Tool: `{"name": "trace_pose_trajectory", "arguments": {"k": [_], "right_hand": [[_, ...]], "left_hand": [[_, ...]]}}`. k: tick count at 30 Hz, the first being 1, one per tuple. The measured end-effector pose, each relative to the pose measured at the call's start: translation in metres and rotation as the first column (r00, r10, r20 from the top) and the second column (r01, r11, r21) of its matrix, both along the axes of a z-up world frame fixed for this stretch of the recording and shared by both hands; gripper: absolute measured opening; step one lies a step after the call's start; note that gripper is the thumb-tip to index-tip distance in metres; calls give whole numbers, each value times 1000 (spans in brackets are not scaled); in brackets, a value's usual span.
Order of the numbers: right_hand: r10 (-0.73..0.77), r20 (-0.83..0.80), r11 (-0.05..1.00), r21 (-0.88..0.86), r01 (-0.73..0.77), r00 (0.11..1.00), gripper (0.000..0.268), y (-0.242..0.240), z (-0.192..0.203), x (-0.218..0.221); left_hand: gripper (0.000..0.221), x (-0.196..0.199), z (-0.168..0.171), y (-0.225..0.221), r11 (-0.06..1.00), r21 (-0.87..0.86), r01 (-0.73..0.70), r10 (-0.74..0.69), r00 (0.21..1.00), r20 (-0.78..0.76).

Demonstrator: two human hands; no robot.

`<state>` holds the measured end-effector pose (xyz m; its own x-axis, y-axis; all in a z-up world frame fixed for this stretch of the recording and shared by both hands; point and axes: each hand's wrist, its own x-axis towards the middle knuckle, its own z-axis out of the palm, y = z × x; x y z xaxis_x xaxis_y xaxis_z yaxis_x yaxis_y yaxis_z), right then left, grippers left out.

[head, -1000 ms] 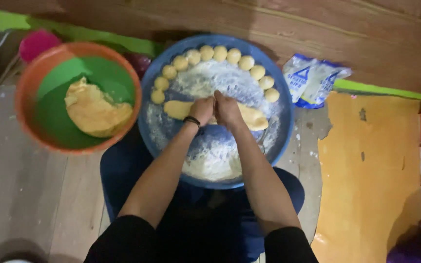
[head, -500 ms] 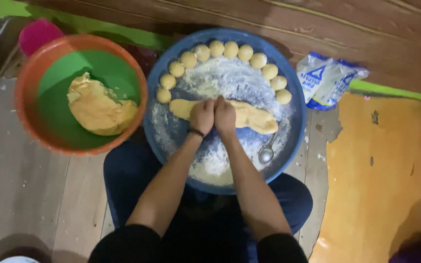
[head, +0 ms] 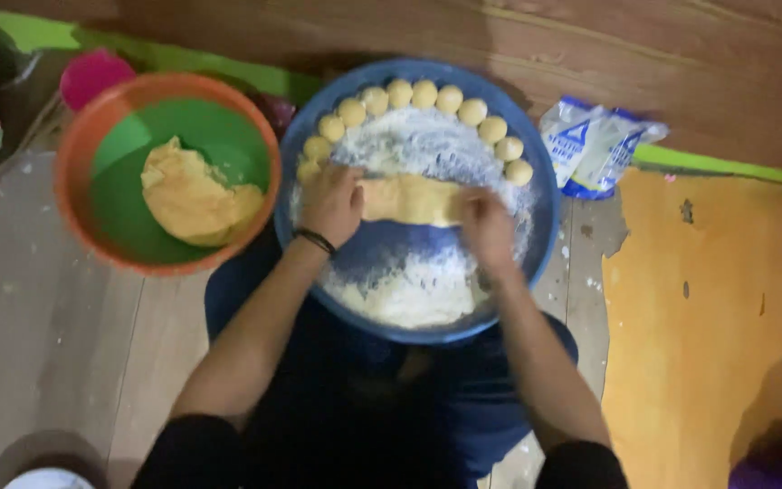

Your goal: Rolling small pieces of dough into balls and arranging them in a circular pattern in a tray dusted with flour.

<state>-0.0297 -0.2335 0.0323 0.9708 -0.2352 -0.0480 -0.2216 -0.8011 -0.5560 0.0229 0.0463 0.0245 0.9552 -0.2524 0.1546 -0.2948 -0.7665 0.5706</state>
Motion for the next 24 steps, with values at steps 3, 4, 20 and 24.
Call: {"name": "trace_pose_trajectory", "arguments": {"k": [3,4,20,24], "right_hand": [[8,29,872,-489,7,1000,42,-42,-8,-21],[0,49,868,-495,24,999,42,-46,-12,-20],[-21,-176,997,66,33,984,46,-65,0,-9],[-43,-203,993,102,65,978,36,-9,59,-16]], "left_hand": [[52,-6,-37,7,894,448,-3,13,1000,-20],[52,0,-28,4,897,442,-3,4,1000,-1],[65,13,-11,48,1000,14,-16,21,831,-556],[58,20,27,92,975,-117,-188,108,864,-491]]}}
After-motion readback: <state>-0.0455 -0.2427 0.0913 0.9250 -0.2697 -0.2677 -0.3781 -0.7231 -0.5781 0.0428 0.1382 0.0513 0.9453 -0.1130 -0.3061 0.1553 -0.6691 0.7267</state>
